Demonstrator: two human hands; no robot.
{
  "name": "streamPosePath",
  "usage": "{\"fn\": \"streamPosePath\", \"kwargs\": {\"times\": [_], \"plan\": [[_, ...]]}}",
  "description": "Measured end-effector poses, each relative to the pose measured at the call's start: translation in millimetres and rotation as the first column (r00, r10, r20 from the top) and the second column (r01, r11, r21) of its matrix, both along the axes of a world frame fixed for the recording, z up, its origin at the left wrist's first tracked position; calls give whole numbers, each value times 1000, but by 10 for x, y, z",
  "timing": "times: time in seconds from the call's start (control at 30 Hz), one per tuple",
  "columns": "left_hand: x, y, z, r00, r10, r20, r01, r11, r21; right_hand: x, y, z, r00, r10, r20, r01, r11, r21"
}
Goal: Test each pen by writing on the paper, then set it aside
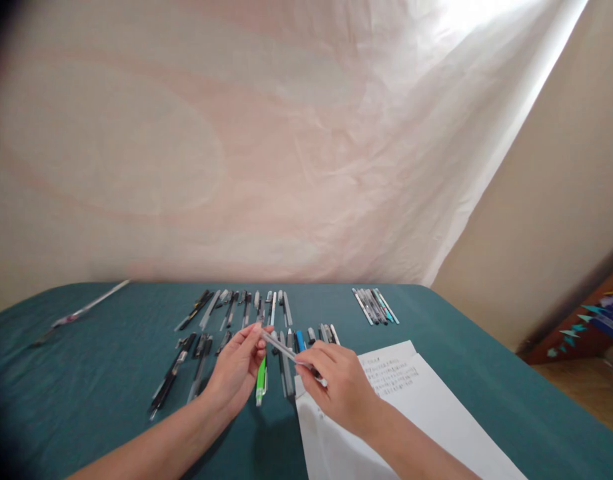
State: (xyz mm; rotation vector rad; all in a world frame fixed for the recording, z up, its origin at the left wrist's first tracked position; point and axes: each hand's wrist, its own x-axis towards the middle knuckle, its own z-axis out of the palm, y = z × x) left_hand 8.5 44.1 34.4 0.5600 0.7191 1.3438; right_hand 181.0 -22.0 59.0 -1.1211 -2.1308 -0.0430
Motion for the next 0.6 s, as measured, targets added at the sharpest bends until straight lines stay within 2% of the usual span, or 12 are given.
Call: {"fn": "streamPosePath", "kwargs": {"times": [0.1, 0.2, 0.3, 0.37, 0.43, 0.5, 0.53, 0.6], "plan": [[-41, 54, 27, 1000, 29, 0, -29, 999, 25, 136, 104, 15, 991, -121, 56, 127, 986, -109], [-26, 35, 40, 999, 6, -49, -3, 999, 49, 296, 206, -4, 970, -189, 152, 211, 967, -145], [17, -21, 22, 986, -18, -165, 35, 994, 102, 507, 310, -11, 963, -220, 157, 245, 955, -165], [34, -68, -12, 949, -17, -315, 87, 974, 208, 715, 401, -10, 938, -324, 127, 344, 915, -209], [30, -126, -57, 841, 7, -540, 224, 905, 362, 994, 506, -23, 851, -510, 126, 524, 811, -260], [9, -199, -96, 658, 101, -746, 423, 770, 477, 1325, 599, -59, 775, -618, 134, 629, 732, -261], [-3, -237, -108, 571, 172, -803, 511, 691, 511, 1497, 632, -87, 730, -670, 138, 680, 687, -257], [-26, -309, -111, 429, 289, -856, 640, 571, 514, 1826, 662, -163, 631, -760, 154, 769, 588, -251]]}}
